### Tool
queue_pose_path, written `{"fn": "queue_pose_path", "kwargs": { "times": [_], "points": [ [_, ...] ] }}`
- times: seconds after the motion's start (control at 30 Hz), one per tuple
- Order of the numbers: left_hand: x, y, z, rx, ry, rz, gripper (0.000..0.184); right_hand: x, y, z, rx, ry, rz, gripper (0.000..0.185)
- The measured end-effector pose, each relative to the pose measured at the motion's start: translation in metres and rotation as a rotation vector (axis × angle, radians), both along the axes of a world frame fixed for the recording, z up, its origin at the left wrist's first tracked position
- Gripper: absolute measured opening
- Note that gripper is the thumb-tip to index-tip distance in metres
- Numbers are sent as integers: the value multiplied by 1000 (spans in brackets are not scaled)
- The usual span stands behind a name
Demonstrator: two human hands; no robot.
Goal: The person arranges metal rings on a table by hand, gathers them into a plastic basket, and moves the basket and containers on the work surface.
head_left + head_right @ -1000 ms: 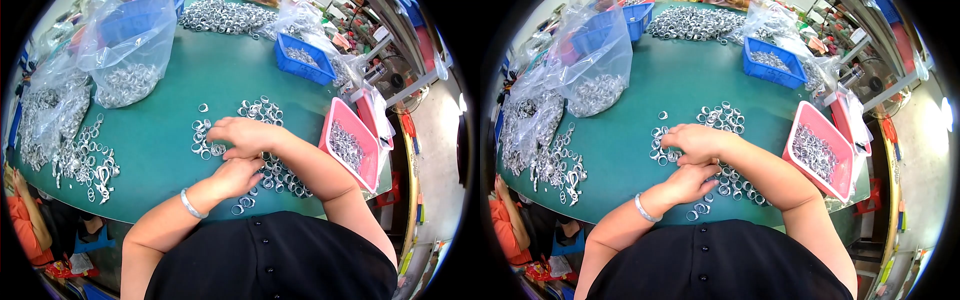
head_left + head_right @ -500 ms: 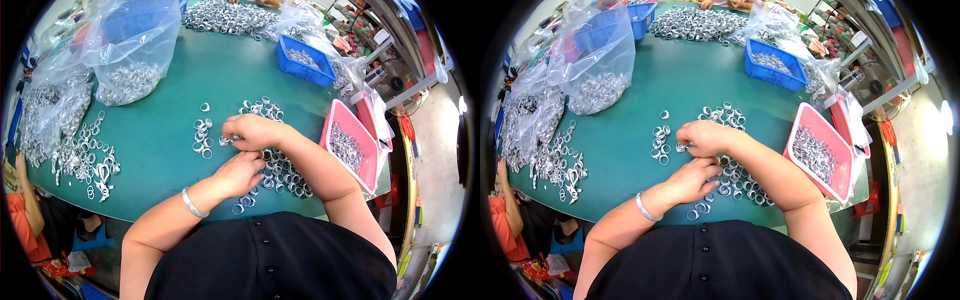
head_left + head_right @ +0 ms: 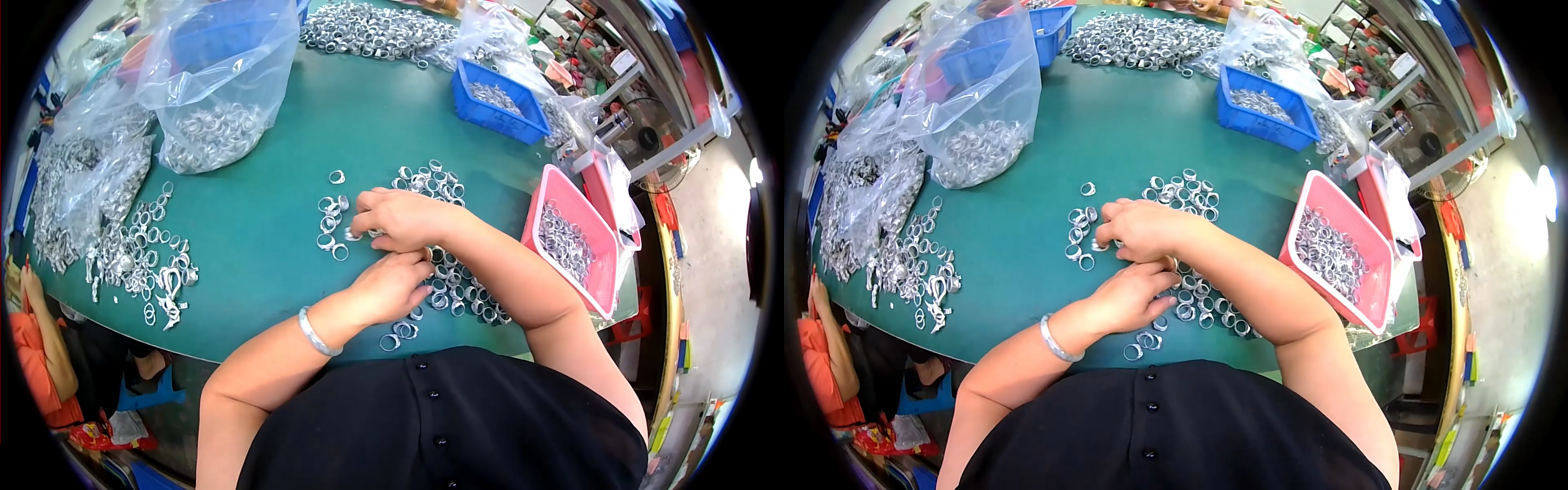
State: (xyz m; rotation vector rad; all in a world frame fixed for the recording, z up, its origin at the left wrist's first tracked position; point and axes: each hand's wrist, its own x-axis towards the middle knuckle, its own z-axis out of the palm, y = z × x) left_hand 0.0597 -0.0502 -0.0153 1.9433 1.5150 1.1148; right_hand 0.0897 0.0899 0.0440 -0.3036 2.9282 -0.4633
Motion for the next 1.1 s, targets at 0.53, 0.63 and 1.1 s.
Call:
{"fn": "queue_pose_path", "kwargs": {
  "times": [0.53,0.63,1.1],
  "points": [
    [3,0,4,-114,101,3,34,-14,-30,1,-61,-152,-11,23],
    [4,-2,3,-74,133,13,33,-15,-21,11,-52,-296,42,20],
    [4,-3,7,-132,127,-12,34,-12,-23,-11,-6,114,-26,30]
  ]
}}
